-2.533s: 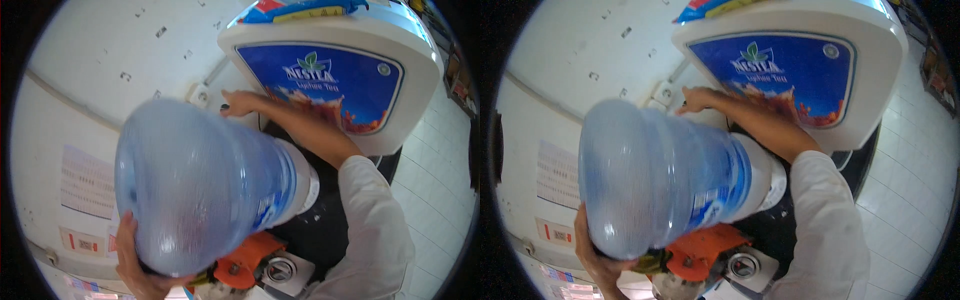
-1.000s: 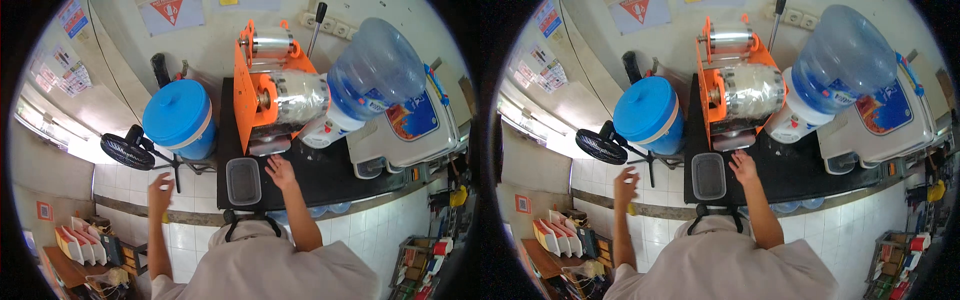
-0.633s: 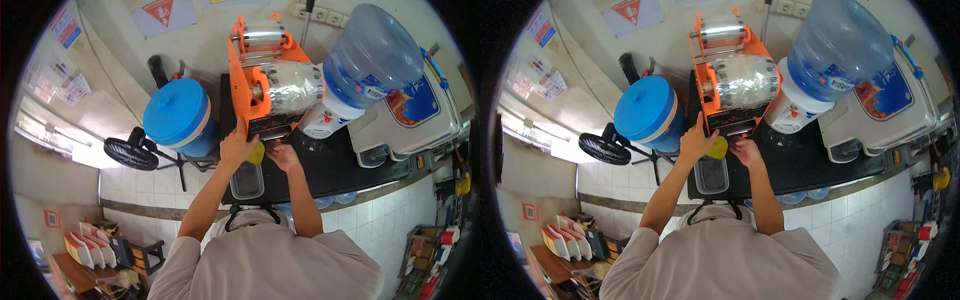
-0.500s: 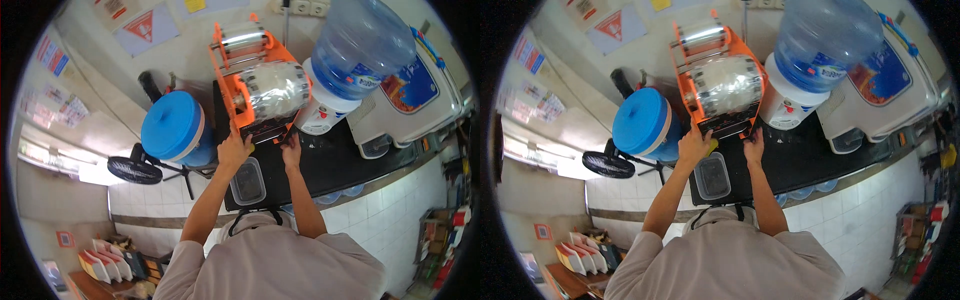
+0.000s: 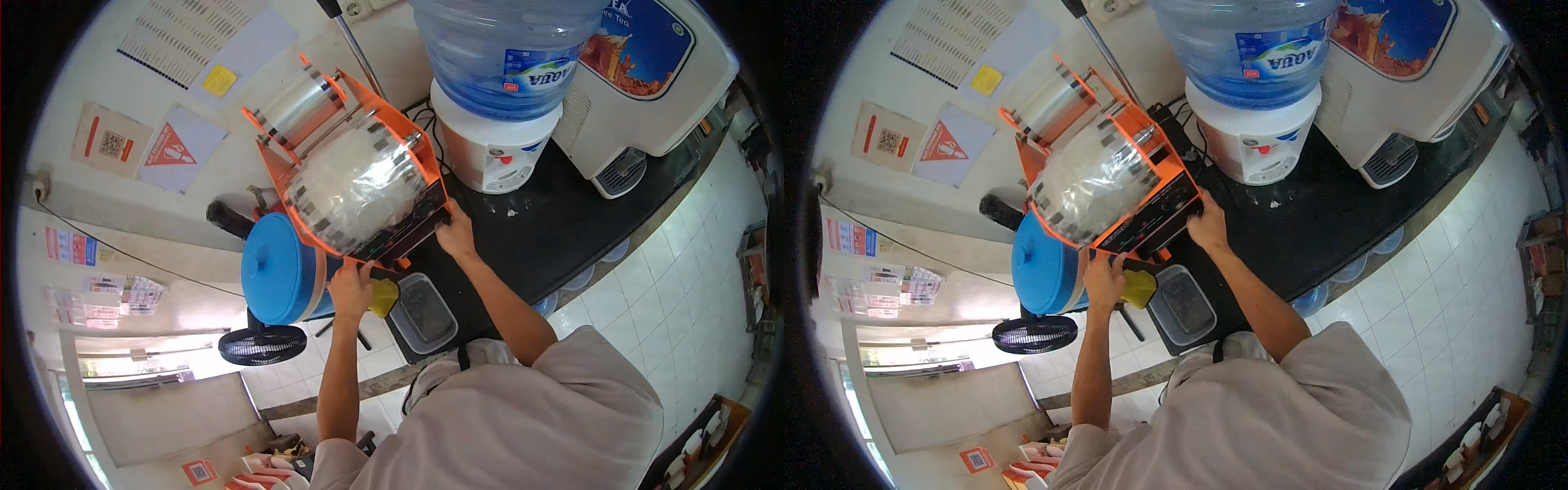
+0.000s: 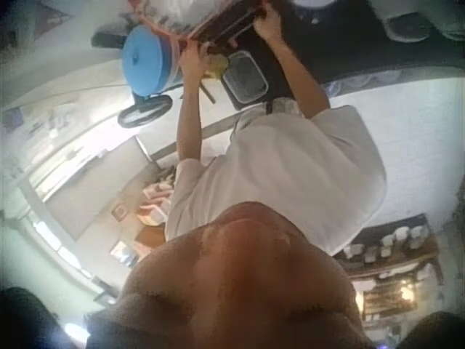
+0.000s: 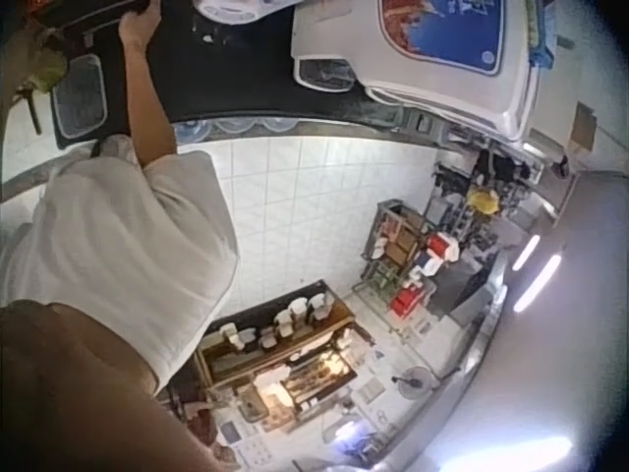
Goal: Cleaning the drip trays and exterior of a beverage dispenser station.
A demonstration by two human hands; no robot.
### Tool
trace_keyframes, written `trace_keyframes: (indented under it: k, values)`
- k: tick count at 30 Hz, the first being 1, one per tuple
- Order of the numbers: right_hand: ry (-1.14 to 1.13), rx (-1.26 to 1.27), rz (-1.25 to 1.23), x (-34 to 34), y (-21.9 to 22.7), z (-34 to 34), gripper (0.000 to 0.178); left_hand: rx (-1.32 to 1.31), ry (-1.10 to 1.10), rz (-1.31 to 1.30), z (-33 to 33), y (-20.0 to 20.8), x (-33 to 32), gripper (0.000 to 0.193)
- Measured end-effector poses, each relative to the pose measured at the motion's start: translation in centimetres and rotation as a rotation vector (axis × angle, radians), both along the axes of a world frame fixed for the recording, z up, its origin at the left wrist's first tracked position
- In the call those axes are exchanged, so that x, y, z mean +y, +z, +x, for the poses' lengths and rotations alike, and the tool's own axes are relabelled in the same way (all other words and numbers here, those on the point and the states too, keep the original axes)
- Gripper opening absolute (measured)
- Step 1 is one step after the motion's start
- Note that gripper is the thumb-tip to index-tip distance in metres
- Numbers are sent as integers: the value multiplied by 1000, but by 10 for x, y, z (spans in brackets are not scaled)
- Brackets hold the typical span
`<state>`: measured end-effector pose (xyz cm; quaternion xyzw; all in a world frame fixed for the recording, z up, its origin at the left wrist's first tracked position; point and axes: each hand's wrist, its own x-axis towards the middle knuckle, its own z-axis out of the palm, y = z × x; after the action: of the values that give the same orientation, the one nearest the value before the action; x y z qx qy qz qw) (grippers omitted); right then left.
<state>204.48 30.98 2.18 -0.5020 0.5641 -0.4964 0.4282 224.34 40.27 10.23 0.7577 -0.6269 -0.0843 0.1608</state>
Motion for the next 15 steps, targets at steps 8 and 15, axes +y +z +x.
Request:
trace_keyframes:
  k: [8, 15]
  values:
    - [14, 44, -70, 26, -28, 51, 68, 31, -126, -130, 89, -12, -11, 15]
    - [-246, 403, -34, -15, -86, -4, 21, 204, 30, -120, 81, -17, 6, 20]
